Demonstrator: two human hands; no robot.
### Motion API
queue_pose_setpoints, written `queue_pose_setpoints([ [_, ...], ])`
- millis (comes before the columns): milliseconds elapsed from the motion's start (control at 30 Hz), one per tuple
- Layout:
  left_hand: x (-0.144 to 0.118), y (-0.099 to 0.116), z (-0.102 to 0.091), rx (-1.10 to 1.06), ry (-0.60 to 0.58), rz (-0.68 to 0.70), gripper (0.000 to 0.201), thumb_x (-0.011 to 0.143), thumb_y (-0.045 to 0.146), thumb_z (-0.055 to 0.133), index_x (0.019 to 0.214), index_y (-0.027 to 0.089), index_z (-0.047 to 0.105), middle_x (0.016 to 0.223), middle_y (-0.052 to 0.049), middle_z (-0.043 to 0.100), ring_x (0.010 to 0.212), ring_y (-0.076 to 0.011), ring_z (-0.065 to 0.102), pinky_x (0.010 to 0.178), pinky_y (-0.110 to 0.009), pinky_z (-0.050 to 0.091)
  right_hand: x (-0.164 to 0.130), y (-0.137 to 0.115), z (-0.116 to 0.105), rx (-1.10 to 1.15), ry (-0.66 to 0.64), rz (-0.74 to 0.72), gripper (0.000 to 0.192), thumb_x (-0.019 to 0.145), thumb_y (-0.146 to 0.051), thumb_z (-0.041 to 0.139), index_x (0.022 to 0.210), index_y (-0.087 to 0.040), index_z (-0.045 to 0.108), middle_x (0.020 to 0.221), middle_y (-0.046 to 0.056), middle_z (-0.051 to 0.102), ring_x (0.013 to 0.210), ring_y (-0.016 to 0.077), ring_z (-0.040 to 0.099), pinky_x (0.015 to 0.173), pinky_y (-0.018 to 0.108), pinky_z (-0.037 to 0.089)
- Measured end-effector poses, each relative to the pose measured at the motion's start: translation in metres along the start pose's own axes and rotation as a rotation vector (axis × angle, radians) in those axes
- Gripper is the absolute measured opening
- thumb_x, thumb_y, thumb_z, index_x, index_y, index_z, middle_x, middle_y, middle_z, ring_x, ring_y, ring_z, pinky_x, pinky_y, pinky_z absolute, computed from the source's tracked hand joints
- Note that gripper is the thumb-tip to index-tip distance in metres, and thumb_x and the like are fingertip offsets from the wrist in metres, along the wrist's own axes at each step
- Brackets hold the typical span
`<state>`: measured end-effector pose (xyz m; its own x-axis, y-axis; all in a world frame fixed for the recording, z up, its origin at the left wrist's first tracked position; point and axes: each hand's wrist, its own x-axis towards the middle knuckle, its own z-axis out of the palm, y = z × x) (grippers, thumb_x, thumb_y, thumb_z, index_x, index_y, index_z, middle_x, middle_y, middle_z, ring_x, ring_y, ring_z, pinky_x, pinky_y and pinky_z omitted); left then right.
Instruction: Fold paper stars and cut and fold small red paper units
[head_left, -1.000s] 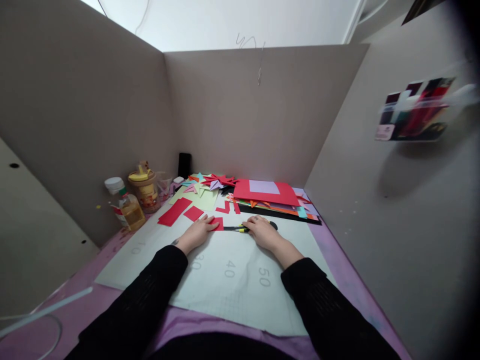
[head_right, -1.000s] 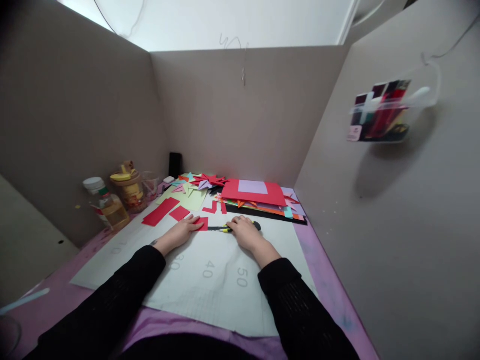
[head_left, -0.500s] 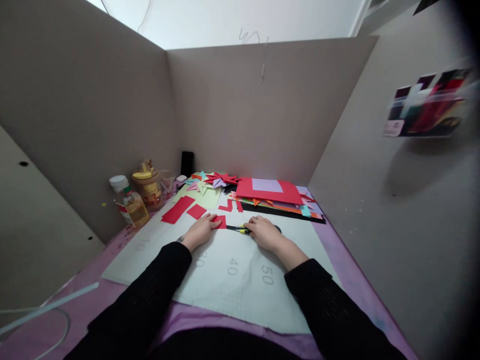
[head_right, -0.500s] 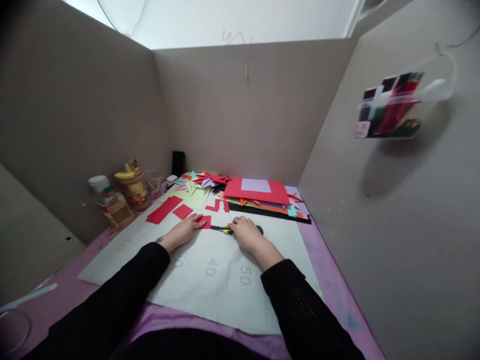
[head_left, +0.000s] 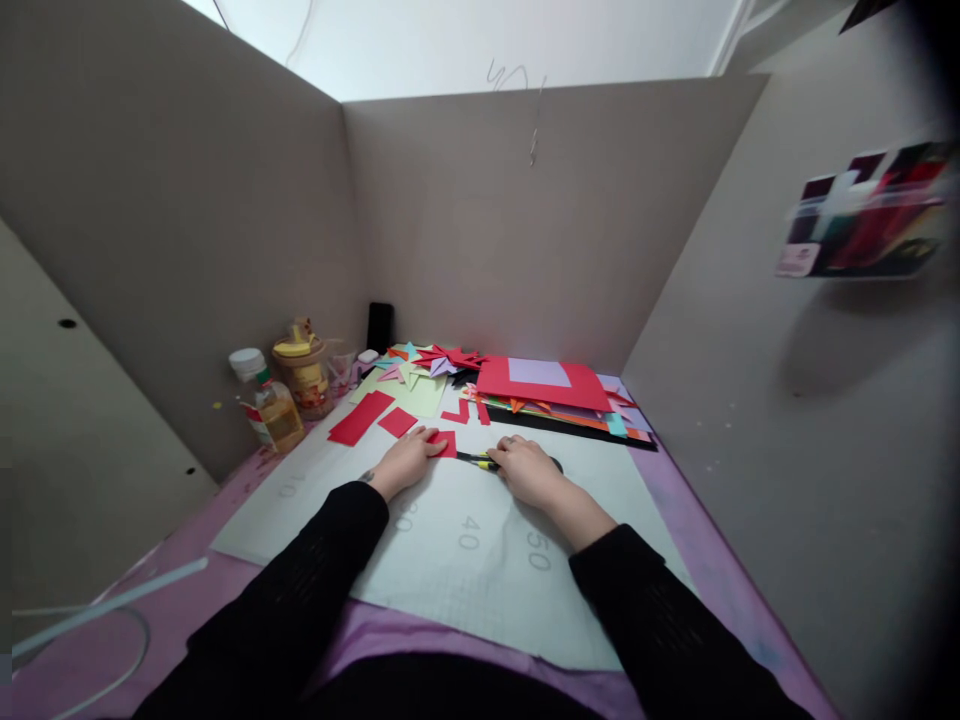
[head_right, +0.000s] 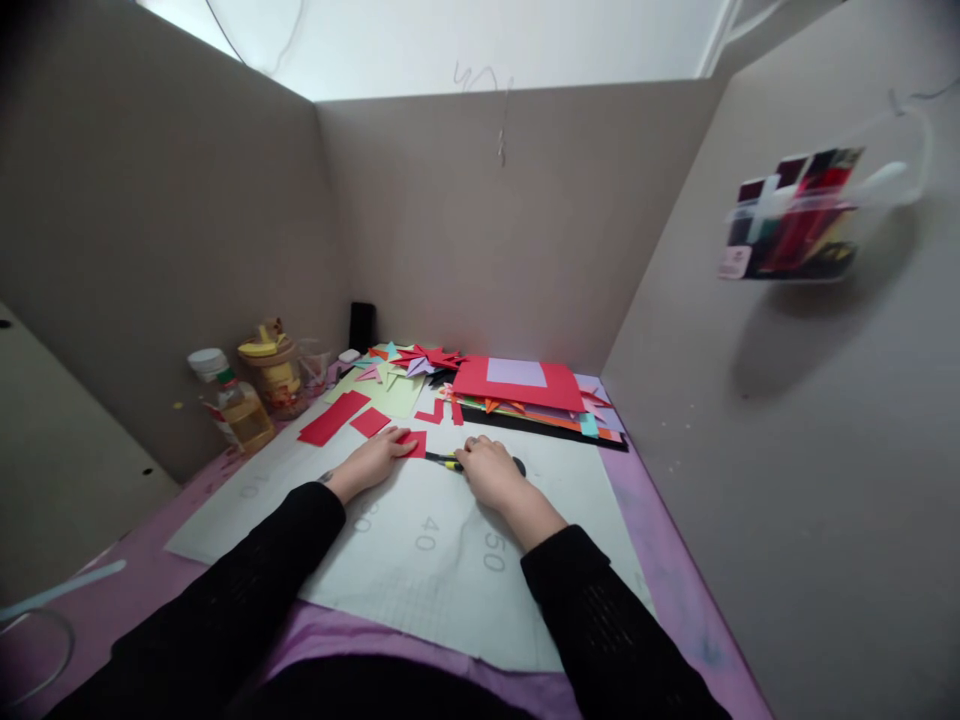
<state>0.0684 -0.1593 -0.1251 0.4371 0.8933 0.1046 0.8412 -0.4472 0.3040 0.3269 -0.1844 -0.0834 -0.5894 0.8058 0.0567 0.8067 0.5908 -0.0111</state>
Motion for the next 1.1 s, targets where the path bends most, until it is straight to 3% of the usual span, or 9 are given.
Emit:
queue_pose_setpoints([
  [267, 0.003, -0.001, 0.0, -0.027, 0.038, 0.025, 0.04, 0.089, 0.018, 0.039, 0.12, 0.023, 0.063, 0.135, -0.01, 0.052, 0.126, -0.0301, 0.042, 0.105, -0.044, 0.031, -0.005, 0.002, 0.001, 0.004, -0.008, 0.012, 0.023, 0.085, -0.019, 0.05, 0.105, -0.022, 0.063, 0.103, 0.01, 0.061, 0.096, 0.0244, 0.052, 0.074, 0.032, 0.036],
  [433, 0.002, 0.008, -0.013, -0.035, 0.088, 0.002, 0.036, 0.085, 0.019, 0.041, 0.108, 0.022, 0.069, 0.114, -0.011, 0.059, 0.105, -0.0257, 0.053, 0.093, -0.039, 0.041, -0.003, 0.009, 0.006, 0.016, 0.045, 0.035, 0.028, 0.087, -0.02, 0.049, 0.112, -0.024, 0.06, 0.106, 0.008, 0.061, 0.097, 0.0233, 0.051, 0.077, 0.032, 0.036],
  [633, -0.008, 0.015, -0.02, 0.004, 0.116, -0.051, 0.024, 0.08, 0.031, 0.053, 0.097, 0.019, 0.066, 0.087, -0.008, 0.06, 0.084, -0.0234, 0.056, 0.076, -0.034, 0.045, -0.002, 0.018, 0.009, 0.033, 0.089, 0.027, 0.032, 0.088, -0.018, 0.048, 0.118, -0.025, 0.059, 0.109, 0.008, 0.061, 0.1, 0.0228, 0.05, 0.081, 0.032, 0.036],
  [733, -0.009, 0.013, -0.018, -0.073, 0.138, 0.023, 0.031, 0.079, 0.023, 0.054, 0.108, 0.019, 0.063, 0.095, -0.008, 0.06, 0.089, -0.0219, 0.056, 0.08, -0.032, 0.045, -0.001, 0.02, 0.009, 0.042, 0.088, 0.01, 0.033, 0.088, -0.019, 0.049, 0.12, -0.025, 0.058, 0.109, 0.008, 0.061, 0.101, 0.0226, 0.049, 0.082, 0.032, 0.035],
  [833, -0.009, 0.012, -0.017, -0.157, 0.087, 0.15, 0.039, 0.082, 0.013, 0.044, 0.113, 0.023, 0.065, 0.102, -0.007, 0.059, 0.094, -0.0195, 0.056, 0.085, -0.03, 0.044, 0.0, 0.021, 0.01, 0.043, 0.088, 0.001, 0.033, 0.089, -0.019, 0.049, 0.12, -0.024, 0.058, 0.11, 0.009, 0.06, 0.102, 0.0225, 0.048, 0.084, 0.033, 0.035],
  [933, -0.009, 0.015, -0.019, -0.206, 0.046, 0.16, 0.04, 0.082, 0.011, 0.04, 0.104, 0.022, 0.071, 0.1, -0.007, 0.06, 0.094, -0.019, 0.056, 0.088, -0.03, 0.044, 0.001, 0.022, 0.011, 0.045, 0.089, 0.001, 0.033, 0.09, -0.018, 0.049, 0.121, -0.024, 0.057, 0.11, 0.009, 0.06, 0.103, 0.0225, 0.048, 0.084, 0.033, 0.035],
  [1100, -0.008, 0.021, -0.021, -0.236, 0.076, 0.082, 0.028, 0.085, 0.03, 0.048, 0.084, 0.019, 0.073, 0.094, -0.008, 0.06, 0.086, -0.0192, 0.058, 0.082, -0.03, 0.046, 0.003, 0.025, 0.014, 0.059, 0.096, -0.001, 0.034, 0.089, -0.018, 0.051, 0.121, -0.024, 0.057, 0.111, 0.009, 0.059, 0.105, 0.0222, 0.047, 0.086, 0.033, 0.035],
])
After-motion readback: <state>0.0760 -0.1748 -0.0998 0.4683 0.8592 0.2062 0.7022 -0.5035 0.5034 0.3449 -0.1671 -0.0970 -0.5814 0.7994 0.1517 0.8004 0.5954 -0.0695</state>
